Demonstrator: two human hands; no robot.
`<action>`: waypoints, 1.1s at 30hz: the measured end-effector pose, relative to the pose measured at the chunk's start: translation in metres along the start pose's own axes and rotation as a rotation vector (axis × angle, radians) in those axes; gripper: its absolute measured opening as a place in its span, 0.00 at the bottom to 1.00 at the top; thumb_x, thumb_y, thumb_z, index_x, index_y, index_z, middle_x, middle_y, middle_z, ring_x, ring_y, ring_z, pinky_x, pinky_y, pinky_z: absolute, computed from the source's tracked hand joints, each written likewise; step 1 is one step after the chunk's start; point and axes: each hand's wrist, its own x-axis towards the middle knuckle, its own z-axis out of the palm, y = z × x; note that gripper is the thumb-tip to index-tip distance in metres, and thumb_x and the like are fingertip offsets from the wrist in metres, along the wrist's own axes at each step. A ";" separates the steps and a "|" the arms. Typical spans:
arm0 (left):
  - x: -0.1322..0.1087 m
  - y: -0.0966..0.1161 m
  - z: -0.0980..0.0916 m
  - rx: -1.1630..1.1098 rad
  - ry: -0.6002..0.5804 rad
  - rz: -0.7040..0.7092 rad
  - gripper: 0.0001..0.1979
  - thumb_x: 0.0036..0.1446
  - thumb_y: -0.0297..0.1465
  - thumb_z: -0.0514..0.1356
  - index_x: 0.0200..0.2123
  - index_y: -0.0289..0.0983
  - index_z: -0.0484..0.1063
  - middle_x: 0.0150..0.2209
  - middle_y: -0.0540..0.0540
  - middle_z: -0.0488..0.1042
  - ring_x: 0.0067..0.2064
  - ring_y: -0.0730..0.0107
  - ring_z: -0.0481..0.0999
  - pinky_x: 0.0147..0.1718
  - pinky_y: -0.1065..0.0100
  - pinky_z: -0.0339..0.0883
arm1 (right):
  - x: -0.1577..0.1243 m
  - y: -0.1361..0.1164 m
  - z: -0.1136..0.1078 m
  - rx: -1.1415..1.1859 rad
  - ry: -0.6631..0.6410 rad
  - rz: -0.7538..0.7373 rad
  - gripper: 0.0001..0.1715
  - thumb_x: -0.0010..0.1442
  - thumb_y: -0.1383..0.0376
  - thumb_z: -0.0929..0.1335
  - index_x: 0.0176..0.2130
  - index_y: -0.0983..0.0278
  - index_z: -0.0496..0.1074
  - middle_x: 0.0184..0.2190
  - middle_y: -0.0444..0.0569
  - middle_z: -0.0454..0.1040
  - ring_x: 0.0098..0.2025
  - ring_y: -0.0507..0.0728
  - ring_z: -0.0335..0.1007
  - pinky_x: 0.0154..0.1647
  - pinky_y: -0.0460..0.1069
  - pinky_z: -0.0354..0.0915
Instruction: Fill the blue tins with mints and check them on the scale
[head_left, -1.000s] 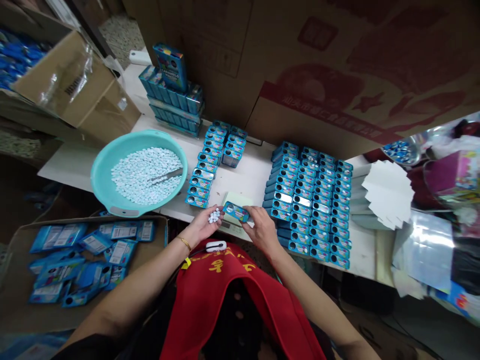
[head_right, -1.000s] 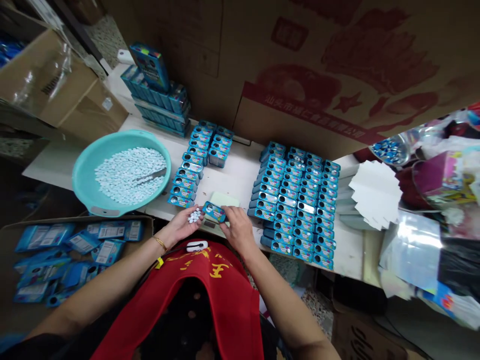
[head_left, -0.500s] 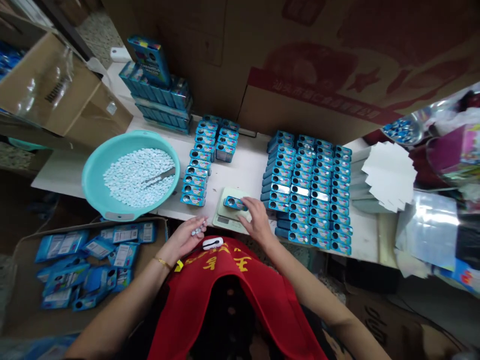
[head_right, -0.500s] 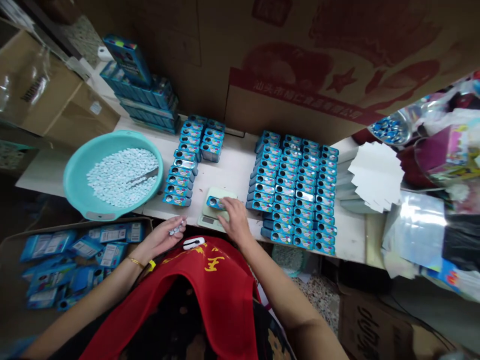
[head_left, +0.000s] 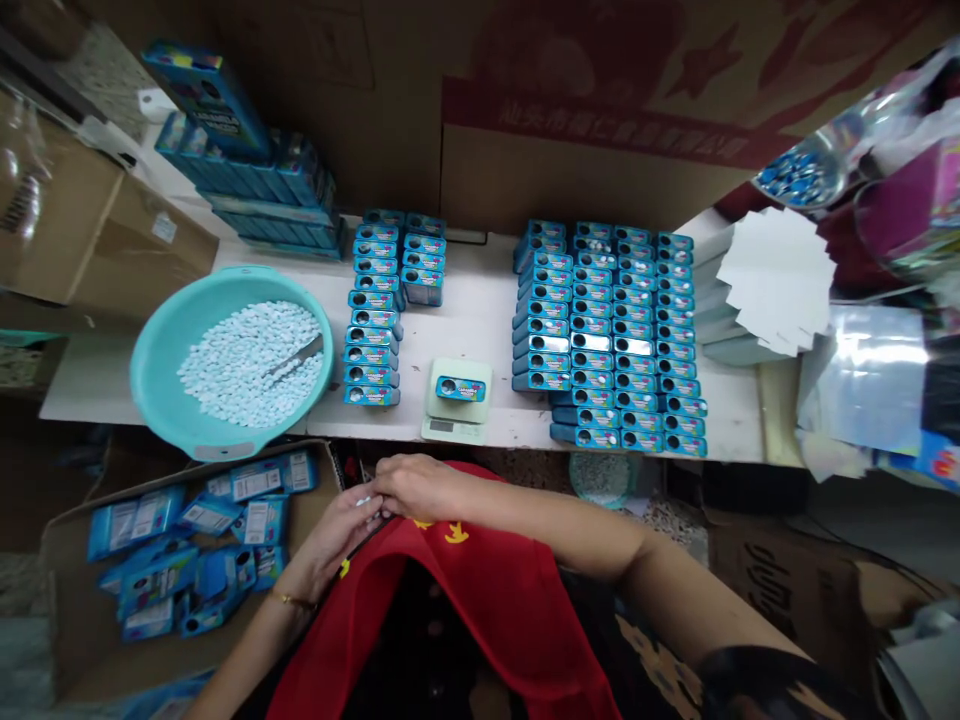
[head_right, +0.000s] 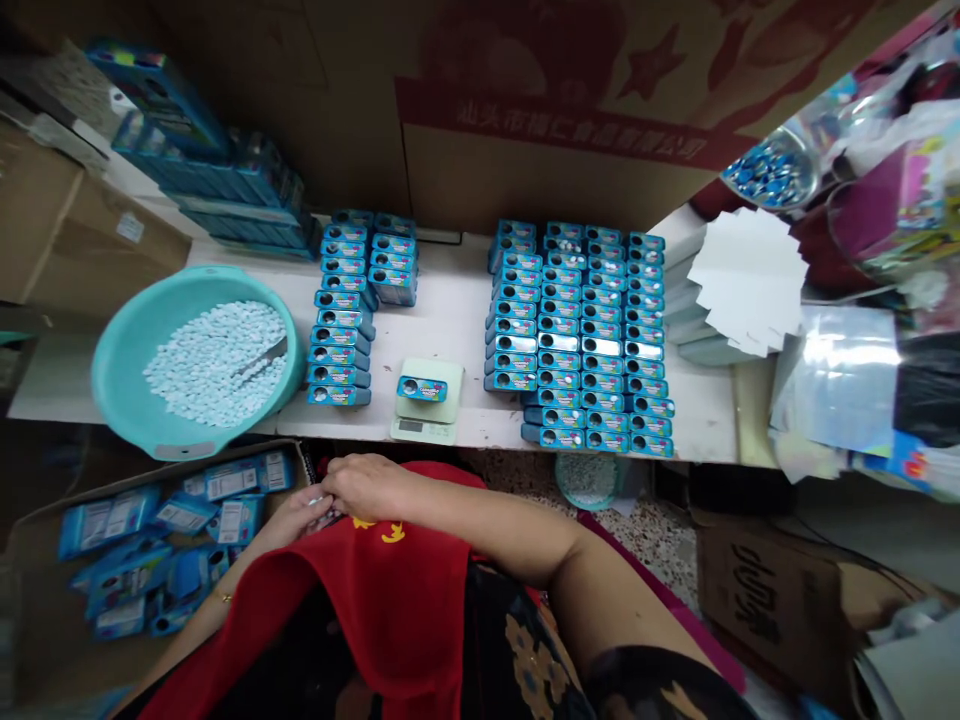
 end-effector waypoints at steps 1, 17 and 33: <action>-0.001 0.000 0.000 -0.001 -0.010 -0.004 0.07 0.47 0.19 0.59 0.30 0.29 0.75 0.28 0.44 0.76 0.30 0.70 0.74 0.32 0.72 0.65 | 0.000 -0.001 0.000 -0.004 -0.008 0.009 0.07 0.56 0.68 0.64 0.33 0.65 0.71 0.32 0.46 0.71 0.32 0.51 0.65 0.27 0.45 0.59; 0.018 0.006 -0.007 0.049 0.052 -0.014 0.17 0.42 0.29 0.66 0.39 0.33 0.73 0.30 0.46 0.76 0.30 0.76 0.73 0.34 0.75 0.65 | -0.038 0.048 -0.034 0.034 0.664 0.244 0.11 0.59 0.69 0.60 0.38 0.65 0.70 0.36 0.52 0.72 0.41 0.54 0.66 0.43 0.49 0.63; 0.026 0.019 -0.016 -0.298 0.122 0.079 0.08 0.53 0.22 0.55 0.35 0.29 0.72 0.28 0.42 0.72 0.26 0.76 0.70 0.19 0.78 0.63 | -0.100 0.101 -0.040 0.173 0.934 0.570 0.18 0.54 0.60 0.66 0.45 0.62 0.68 0.41 0.51 0.68 0.38 0.55 0.67 0.38 0.51 0.67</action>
